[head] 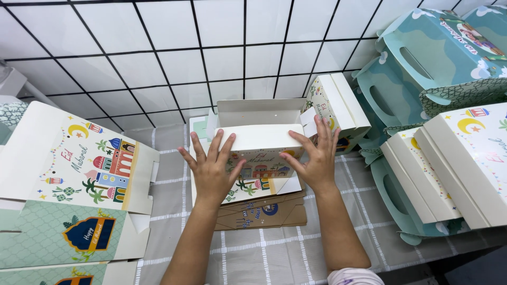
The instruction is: Assembling cardboard gift boxes by folding flaps and tucking them into place
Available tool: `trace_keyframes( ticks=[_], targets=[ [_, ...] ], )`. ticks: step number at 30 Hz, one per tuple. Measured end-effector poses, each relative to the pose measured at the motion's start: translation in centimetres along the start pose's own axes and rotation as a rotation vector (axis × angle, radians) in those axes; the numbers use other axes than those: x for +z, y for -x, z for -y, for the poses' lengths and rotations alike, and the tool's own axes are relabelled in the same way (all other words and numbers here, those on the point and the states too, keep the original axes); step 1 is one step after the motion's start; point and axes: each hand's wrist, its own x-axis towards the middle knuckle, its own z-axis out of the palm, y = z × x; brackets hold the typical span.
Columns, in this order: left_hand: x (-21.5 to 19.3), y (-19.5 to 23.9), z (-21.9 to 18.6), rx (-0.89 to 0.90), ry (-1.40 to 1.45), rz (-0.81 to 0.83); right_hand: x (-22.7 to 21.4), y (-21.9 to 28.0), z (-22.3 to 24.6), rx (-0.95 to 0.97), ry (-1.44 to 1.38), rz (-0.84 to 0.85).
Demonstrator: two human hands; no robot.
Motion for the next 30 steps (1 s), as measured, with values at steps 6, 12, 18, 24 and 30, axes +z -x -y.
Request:
trace_keyframes(
  ticks=[6,12,18,24,30],
  targets=[
    [3.7,1.4,-0.4,-0.040,0.127,-0.062,1.6,-0.6,-0.8,0.052,0.045,0.063],
    [8.2,3.1,0.8,0.029,0.157,-0.215,2.4,-3.4,0.5,-0.061,0.178,0.109],
    [8.0,-0.5,0.1,0.015,-0.061,-0.202,5.7,-6.5,2.1,-0.240,0.224,0.089],
    [8.0,-5.4,-1.3,0.085,-0.110,0.146,7.4,-9.0,1.6,-0.201,0.188,0.176],
    [4.9,-10.4,-1.9,0.099,-0.063,0.447,8.2,-9.4,1.3,-0.190,0.170,0.186]
  ],
)
